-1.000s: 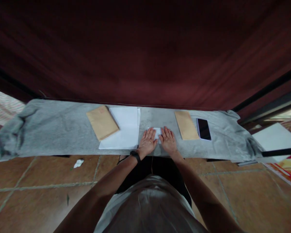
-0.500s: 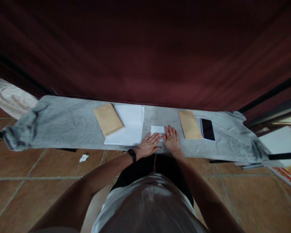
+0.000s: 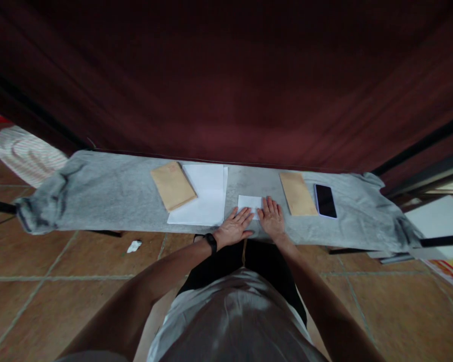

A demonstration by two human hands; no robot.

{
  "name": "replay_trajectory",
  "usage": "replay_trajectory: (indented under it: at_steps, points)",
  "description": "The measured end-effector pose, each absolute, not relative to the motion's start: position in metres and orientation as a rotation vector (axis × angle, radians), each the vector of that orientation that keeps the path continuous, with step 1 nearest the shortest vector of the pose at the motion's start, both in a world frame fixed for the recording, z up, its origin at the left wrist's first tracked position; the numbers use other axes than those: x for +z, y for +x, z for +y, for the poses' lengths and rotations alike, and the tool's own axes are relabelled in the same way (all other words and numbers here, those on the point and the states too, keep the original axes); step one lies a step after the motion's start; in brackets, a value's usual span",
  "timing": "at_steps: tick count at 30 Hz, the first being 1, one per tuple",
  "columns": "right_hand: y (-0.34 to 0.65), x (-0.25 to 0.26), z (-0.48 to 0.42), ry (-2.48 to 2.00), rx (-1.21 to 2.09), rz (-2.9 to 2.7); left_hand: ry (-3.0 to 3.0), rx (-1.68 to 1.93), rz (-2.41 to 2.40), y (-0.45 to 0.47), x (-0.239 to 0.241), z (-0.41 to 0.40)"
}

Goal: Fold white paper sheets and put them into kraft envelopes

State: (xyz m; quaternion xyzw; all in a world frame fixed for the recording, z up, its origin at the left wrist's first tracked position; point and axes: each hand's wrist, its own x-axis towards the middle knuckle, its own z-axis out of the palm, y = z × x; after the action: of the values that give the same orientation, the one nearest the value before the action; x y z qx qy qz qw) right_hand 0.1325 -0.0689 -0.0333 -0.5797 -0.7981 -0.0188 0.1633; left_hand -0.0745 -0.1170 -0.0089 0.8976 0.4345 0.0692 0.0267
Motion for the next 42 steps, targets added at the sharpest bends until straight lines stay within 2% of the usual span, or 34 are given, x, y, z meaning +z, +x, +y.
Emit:
replay_trajectory:
  at_steps: [11, 17, 24, 28, 36, 42]
  points:
    - [0.153, -0.035, -0.089, -1.714, -0.059, -2.084, 2.662, 0.469, 1.528, -0.069, -0.018, -0.129]
    - [0.143, -0.031, -0.103, -1.516, -0.007, -2.267, 2.561, 0.494, 1.65, -0.046, -0.01, -0.114]
    - [0.135, -0.03, -0.11, -1.553, -0.032, -2.265, 2.421, 0.413, 1.82, -0.033, -0.021, -0.078]
    - [0.137, -0.026, -0.11, -1.552, 0.016, -2.257, 2.37, 0.484, 1.921, -0.041, -0.027, -0.08]
    - [0.139, -0.004, -0.059, -1.629, 0.265, -2.212, 2.315, 0.645, 1.954, -0.044, -0.027, -0.088]
    - [0.139, 0.003, -0.02, -1.751, 0.412, -2.148, 2.248, 0.603, 1.923, -0.044, -0.021, -0.087]
